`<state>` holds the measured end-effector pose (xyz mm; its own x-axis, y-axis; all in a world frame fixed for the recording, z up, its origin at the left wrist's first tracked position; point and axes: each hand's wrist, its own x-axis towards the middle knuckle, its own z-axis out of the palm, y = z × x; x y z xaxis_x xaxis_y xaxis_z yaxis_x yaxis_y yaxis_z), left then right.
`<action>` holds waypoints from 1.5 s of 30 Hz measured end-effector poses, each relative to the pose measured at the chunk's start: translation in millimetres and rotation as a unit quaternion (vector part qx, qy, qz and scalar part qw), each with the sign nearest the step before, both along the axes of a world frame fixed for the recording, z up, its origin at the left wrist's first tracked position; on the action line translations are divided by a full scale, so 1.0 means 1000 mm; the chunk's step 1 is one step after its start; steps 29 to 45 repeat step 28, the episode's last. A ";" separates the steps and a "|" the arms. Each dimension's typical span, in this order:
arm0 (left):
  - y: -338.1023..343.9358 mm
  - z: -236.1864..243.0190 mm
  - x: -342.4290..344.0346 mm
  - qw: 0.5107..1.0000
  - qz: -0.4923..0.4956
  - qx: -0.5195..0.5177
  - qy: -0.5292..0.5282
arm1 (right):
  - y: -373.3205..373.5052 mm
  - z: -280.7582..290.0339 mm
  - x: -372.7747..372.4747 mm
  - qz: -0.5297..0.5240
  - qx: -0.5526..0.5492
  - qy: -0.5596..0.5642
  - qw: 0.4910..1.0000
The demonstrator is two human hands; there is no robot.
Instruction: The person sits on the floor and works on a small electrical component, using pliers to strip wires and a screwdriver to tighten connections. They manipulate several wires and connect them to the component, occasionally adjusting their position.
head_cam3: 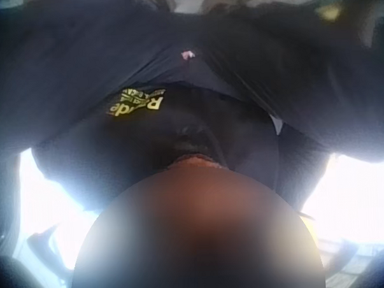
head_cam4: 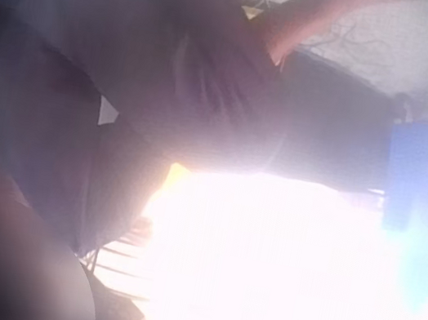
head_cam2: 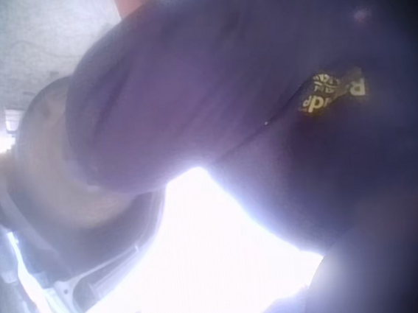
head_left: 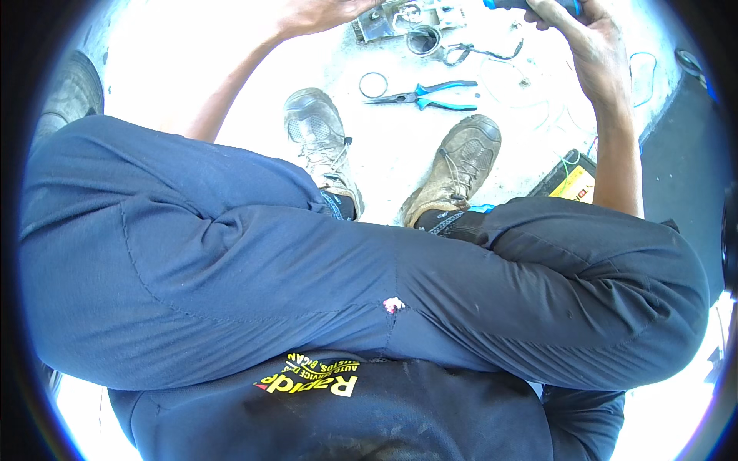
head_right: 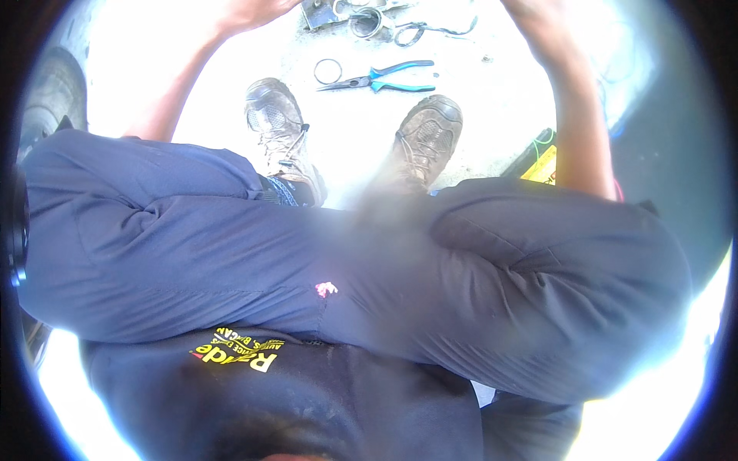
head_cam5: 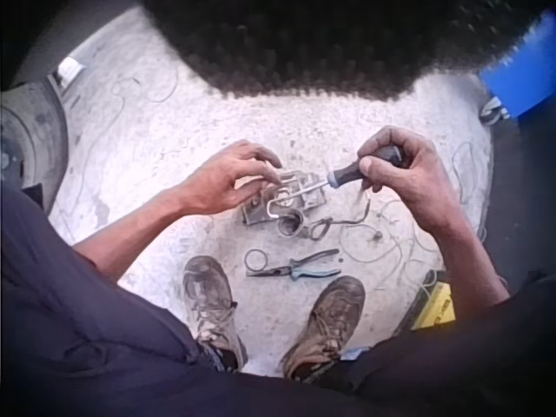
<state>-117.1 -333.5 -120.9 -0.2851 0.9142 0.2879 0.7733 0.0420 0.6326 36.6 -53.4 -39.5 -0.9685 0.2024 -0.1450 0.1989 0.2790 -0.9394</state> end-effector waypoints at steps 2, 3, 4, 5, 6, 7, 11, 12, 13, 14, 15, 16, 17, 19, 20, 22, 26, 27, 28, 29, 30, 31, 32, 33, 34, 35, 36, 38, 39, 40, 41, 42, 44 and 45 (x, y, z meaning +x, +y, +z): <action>-0.004 0.006 0.000 0.999 -0.006 0.017 -0.048 | 0.009 -0.017 0.011 -0.013 -0.064 -0.022 0.998; -0.007 0.009 0.001 0.996 -0.010 0.012 -0.090 | 0.012 -0.028 0.017 -0.023 -0.118 -0.042 0.992; -0.010 0.012 0.002 0.991 -0.015 0.007 -0.134 | 0.016 -0.039 0.022 0.005 -0.130 -0.021 0.991; -0.013 0.013 0.005 0.988 -0.005 0.001 -0.154 | 0.019 -0.049 0.027 0.033 -0.142 0.000 0.989; -0.016 0.014 0.008 0.985 0.005 -0.006 -0.174 | 0.019 -0.059 0.033 0.008 -0.187 -0.007 0.982; -0.018 0.015 0.009 0.981 0.015 -0.013 -0.193 | 0.019 -0.066 0.039 0.007 -0.187 -0.014 0.982; -0.025 0.014 0.007 0.984 0.062 -0.018 -0.164 | 0.011 -0.073 0.055 0.094 -0.161 -0.086 0.979; -0.026 0.015 0.004 0.988 0.060 -0.018 -0.143 | 0.004 -0.075 0.061 0.136 -0.165 -0.116 0.970; -0.027 0.016 0.003 0.991 0.059 -0.017 -0.121 | -0.001 -0.077 0.063 0.194 -0.182 -0.121 0.956; -0.026 0.017 0.002 0.995 0.034 -0.012 -0.093 | -0.013 -0.085 0.066 0.226 -0.085 -0.092 0.966; -0.025 0.017 0.003 0.998 0.010 -0.008 -0.066 | -0.030 -0.095 0.069 0.229 -0.073 -0.121 0.963; -0.024 0.017 0.005 0.999 -0.014 -0.003 -0.041 | -0.046 -0.102 0.074 0.241 -0.015 -0.084 0.967; -0.023 0.016 0.009 0.999 -0.019 -0.015 -0.022 | -0.056 -0.106 0.077 0.249 0.061 -0.076 0.964; -0.020 0.012 0.015 0.999 -0.031 -0.041 0.008 | -0.061 -0.101 0.079 0.287 0.152 -0.002 0.946; -0.017 0.008 0.018 0.998 -0.026 -0.042 0.038 | -0.063 -0.097 0.078 0.303 0.205 0.020 0.930; -0.018 0.003 0.023 0.995 -0.026 -0.061 0.076 | -0.065 -0.088 0.071 0.195 0.191 0.036 0.961; -0.017 -0.005 0.035 0.987 -0.004 -0.071 0.141 | -0.067 -0.073 0.031 0.120 0.296 0.139 0.937; -0.015 -0.006 0.036 0.985 0.001 -0.070 0.157 | -0.070 -0.071 0.023 0.117 0.329 0.170 0.921; -0.013 -0.007 0.034 0.985 -0.003 -0.069 0.159 | -0.074 -0.067 0.019 0.150 0.292 0.095 0.940; -0.013 -0.007 0.034 0.985 -0.003 -0.069 0.159 | -0.074 -0.067 0.019 0.150 0.292 0.095 0.940; -0.013 -0.007 0.034 0.985 -0.003 -0.069 0.159 | -0.074 -0.067 0.019 0.150 0.292 0.095 0.940; -0.013 -0.007 0.034 0.985 -0.003 -0.069 0.159 | -0.074 -0.067 0.019 0.150 0.292 0.095 0.940; -0.013 -0.007 0.034 0.985 -0.003 -0.069 0.159 | -0.074 -0.067 0.019 0.150 0.292 0.095 0.940; -0.013 -0.007 0.034 0.985 -0.003 -0.069 0.159 | -0.074 -0.067 0.019 0.150 0.292 0.095 0.940; -0.013 -0.007 0.034 0.985 -0.003 -0.069 0.159 | -0.074 -0.067 0.019 0.150 0.292 0.095 0.940; -0.013 -0.007 0.034 0.985 -0.003 -0.069 0.159 | -0.074 -0.067 0.019 0.150 0.292 0.095 0.940; -0.013 -0.007 0.034 0.985 -0.003 -0.069 0.159 | -0.074 -0.067 0.019 0.150 0.292 0.095 0.940; -0.013 -0.007 0.034 0.985 -0.003 -0.069 0.159 | -0.074 -0.067 0.019 0.150 0.292 0.095 0.940; -0.013 -0.007 0.034 0.985 -0.003 -0.069 0.159 | -0.074 -0.067 0.019 0.150 0.292 0.095 0.940; -0.013 -0.007 0.034 0.985 -0.003 -0.069 0.159 | -0.074 -0.067 0.019 0.150 0.292 0.095 0.940; -0.013 -0.007 0.034 0.985 -0.003 -0.069 0.159 | -0.074 -0.067 0.019 0.150 0.292 0.095 0.940; -0.013 -0.007 0.034 0.985 -0.003 -0.069 0.159 | -0.074 -0.067 0.019 0.150 0.292 0.095 0.940; -0.013 -0.007 0.034 0.985 -0.003 -0.069 0.159 | -0.074 -0.067 0.019 0.150 0.292 0.095 0.940; -0.013 -0.007 0.034 0.985 -0.003 -0.069 0.159 | -0.074 -0.067 0.019 0.150 0.292 0.095 0.940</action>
